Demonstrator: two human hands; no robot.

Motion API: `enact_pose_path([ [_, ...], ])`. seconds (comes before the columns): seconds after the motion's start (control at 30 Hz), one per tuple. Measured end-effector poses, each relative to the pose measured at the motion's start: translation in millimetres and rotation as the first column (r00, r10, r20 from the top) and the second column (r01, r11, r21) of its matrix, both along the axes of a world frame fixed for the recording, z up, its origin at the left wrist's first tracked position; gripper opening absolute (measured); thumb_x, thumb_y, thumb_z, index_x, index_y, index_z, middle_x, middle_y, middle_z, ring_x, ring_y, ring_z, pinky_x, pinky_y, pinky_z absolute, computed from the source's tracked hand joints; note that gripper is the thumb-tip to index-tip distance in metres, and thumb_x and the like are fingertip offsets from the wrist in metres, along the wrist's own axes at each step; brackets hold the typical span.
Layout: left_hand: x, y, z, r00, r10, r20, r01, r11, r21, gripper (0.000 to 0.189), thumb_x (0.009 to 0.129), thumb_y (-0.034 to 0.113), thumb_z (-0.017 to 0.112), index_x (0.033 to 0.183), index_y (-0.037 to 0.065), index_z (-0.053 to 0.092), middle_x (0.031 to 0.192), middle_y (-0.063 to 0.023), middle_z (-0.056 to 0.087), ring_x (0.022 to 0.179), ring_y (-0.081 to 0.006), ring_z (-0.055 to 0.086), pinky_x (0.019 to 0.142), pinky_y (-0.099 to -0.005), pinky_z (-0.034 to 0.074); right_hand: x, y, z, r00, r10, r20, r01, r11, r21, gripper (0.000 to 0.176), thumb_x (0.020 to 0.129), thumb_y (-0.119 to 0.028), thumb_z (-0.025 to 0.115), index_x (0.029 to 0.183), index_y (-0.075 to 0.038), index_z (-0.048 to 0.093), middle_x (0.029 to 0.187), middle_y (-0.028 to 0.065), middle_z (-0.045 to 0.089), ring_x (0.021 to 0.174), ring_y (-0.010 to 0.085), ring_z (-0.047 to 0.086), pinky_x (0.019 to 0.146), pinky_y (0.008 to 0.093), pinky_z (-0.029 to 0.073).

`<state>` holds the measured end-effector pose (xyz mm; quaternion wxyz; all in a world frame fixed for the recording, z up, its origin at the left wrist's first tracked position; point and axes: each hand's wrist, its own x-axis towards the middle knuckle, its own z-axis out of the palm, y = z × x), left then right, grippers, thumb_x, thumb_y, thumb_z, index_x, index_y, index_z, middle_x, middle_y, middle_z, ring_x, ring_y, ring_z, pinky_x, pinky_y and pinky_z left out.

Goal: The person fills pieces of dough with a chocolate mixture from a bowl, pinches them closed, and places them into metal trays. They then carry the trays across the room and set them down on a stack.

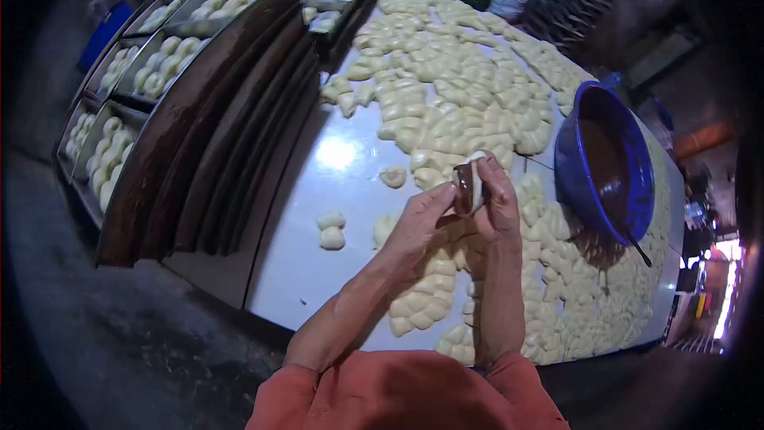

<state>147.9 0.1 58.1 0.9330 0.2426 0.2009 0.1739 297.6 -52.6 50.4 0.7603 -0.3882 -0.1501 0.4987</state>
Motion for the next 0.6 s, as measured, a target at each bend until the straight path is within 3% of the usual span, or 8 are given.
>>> enact_pose_path([
  [0.03,-12.1,9.6,-4.4,0.997,0.06,-0.045,-0.052,0.988,0.147,0.031,0.101,0.028,0.052,0.116,0.003,0.061,0.107,-0.0042,0.066,0.096,-0.0117,0.063,0.085,-0.0287,0.051,-16.1,9.7,-2.5,0.998,0.022,-0.053,-0.021,0.999,0.033,0.017,0.095,-0.011,0.057,0.111,-0.003,0.055,0.1,0.0046,0.062,0.088,0.0133,0.064,0.078,0.0285,0.055],
  [0.17,-51.4,30.7,-30.9,0.919,0.363,-0.153,-0.325,0.918,0.227,0.02,0.097,0.019,0.061,0.105,0.002,0.065,0.088,-0.0021,0.066,0.074,-0.008,0.061,0.071,-0.0231,0.052,-54.1,23.9,-9.1,0.982,0.126,-0.142,-0.123,0.992,0.029,0.028,0.091,-0.009,0.056,0.117,-0.001,0.052,0.102,0.0085,0.063,0.091,0.0158,0.064,0.08,0.0284,0.055],
  [0.27,-75.9,45.8,-32.0,0.835,0.484,-0.262,-0.401,0.861,0.311,0.017,0.095,0.014,0.064,0.105,0.0,0.065,0.088,-0.0039,0.068,0.069,-0.0078,0.062,0.063,-0.0208,0.052,-68.3,22.5,-16.8,0.965,0.24,0.104,-0.225,0.965,-0.138,0.036,0.085,-0.008,0.061,0.119,-0.001,0.051,0.103,0.0096,0.063,0.092,0.0172,0.064,0.082,0.0295,0.054],
  [0.3,-80.4,47.4,-30.7,0.815,0.506,-0.281,-0.42,0.851,0.314,0.019,0.095,0.014,0.064,0.106,-0.001,0.065,0.089,-0.0042,0.068,0.069,-0.0079,0.062,0.063,-0.0208,0.052,-76.2,23.4,-23.7,0.928,0.235,0.289,-0.193,0.967,-0.166,0.052,0.079,-0.006,0.069,0.126,-0.002,0.049,0.116,0.0112,0.059,0.103,0.0205,0.062,0.085,0.0318,0.053],
  [0.37,-82.4,47.1,-33.0,0.791,0.547,-0.274,-0.449,0.823,0.348,0.021,0.094,0.015,0.065,0.108,-0.002,0.066,0.089,-0.0048,0.068,0.071,-0.008,0.063,0.064,-0.0206,0.053,-100.7,28.8,-40.9,0.849,0.091,0.521,-0.083,0.996,-0.039,0.06,0.076,-0.006,0.075,0.131,-0.003,0.05,0.129,0.0135,0.051,0.116,0.0248,0.055,0.091,0.0344,0.051],
  [0.47,-87.1,45.3,-31.0,0.786,0.558,-0.265,-0.42,0.798,0.432,0.024,0.093,0.016,0.066,0.11,-0.002,0.068,0.087,-0.005,0.069,0.072,-0.0073,0.063,0.066,-0.02,0.053,-117.6,29.6,-28.8,0.397,0.074,0.915,0.021,0.996,-0.09,0.061,0.077,-0.009,0.078,0.132,-0.004,0.053,0.137,0.0147,0.044,0.125,0.0271,0.049,0.098,0.0362,0.047],
  [0.5,-88.6,44.5,-28.0,0.79,0.554,-0.262,-0.4,0.79,0.466,0.025,0.093,0.016,0.067,0.111,-0.002,0.069,0.086,-0.005,0.069,0.073,-0.007,0.063,0.066,-0.0198,0.053,-126.0,28.8,-17.8,0.488,0.112,0.865,0.029,0.989,-0.145,0.048,0.082,-0.01,0.074,0.126,-0.003,0.059,0.134,0.0163,0.047,0.121,0.0274,0.051,0.099,0.0358,0.045],
  [0.6,-89.2,42.9,-27.6,0.754,0.588,-0.294,-0.354,0.74,0.572,0.028,0.091,0.016,0.069,0.112,-0.003,0.069,0.085,-0.0042,0.069,0.072,-0.0053,0.06,0.065,-0.0194,0.051,-126.2,29.0,-31.2,0.419,0.049,0.906,0.11,0.989,-0.104,0.032,0.087,-0.009,0.07,0.117,-0.002,0.064,0.119,0.0145,0.056,0.111,0.023,0.055,0.087,0.0323,0.049],
])
